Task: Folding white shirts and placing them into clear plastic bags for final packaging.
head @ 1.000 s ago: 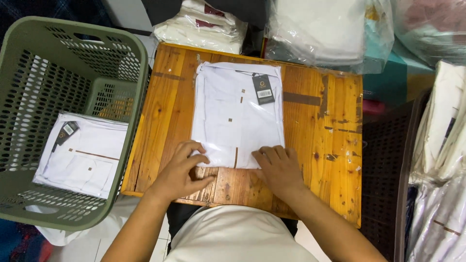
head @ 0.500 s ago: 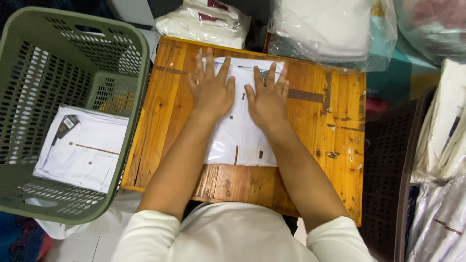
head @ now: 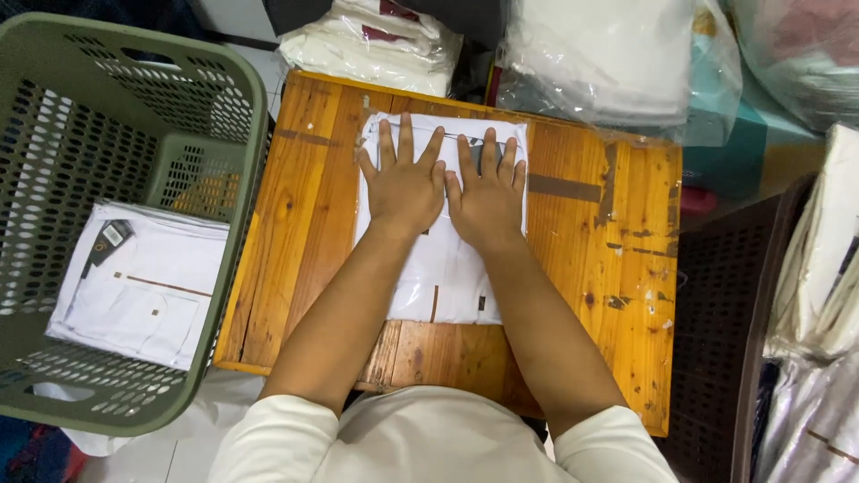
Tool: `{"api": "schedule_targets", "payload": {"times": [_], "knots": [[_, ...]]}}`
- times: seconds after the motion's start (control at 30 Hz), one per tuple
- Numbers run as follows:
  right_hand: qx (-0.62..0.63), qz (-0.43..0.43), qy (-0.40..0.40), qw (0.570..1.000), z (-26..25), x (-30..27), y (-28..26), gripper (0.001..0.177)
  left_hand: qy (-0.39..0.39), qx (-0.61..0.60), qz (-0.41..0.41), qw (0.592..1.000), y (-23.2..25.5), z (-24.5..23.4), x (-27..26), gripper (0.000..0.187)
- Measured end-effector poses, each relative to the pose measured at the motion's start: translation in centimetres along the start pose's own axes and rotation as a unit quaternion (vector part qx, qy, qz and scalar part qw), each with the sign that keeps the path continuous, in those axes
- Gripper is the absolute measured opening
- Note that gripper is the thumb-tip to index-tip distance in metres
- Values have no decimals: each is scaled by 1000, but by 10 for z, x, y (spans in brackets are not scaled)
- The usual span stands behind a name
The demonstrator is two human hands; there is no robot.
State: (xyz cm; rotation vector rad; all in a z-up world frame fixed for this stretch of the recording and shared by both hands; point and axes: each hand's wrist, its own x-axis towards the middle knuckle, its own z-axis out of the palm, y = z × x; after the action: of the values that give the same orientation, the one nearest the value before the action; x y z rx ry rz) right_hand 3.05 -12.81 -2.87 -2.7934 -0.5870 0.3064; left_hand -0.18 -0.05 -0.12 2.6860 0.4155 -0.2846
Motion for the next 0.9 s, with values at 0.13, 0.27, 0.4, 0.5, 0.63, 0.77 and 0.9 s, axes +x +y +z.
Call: {"api": "schedule_targets", "payload": {"times": [0.13,0.27,0.4,0.5,0.63,0.77,0.9], "knots": [[-9,3,-1,1000,3,6,1,61,-2,-2,-6,1000,1,-2,2,54],[-20,3,4,1000,7,6,2,60,-5,1,-3,1000,-2,3,5,54],[-22,6,12,1000,8,7,2,58,-3,-2,1,1000,-3,4,5,54],[-15,1,21,1000,9,7,3,58,-9,-18,2,1000,-2,1,4,54],[-12,-5,29,999,13,9,5,58,-11,-10,6,1000,-4,2,6,54],[-10,-6,31,999,12,8,6,58,-19,-18,3,1000,-4,6,8,54],[-3,-5,27,1000,7,5,3,58,-14,-28,6,999,-7,9,7,54]]}}
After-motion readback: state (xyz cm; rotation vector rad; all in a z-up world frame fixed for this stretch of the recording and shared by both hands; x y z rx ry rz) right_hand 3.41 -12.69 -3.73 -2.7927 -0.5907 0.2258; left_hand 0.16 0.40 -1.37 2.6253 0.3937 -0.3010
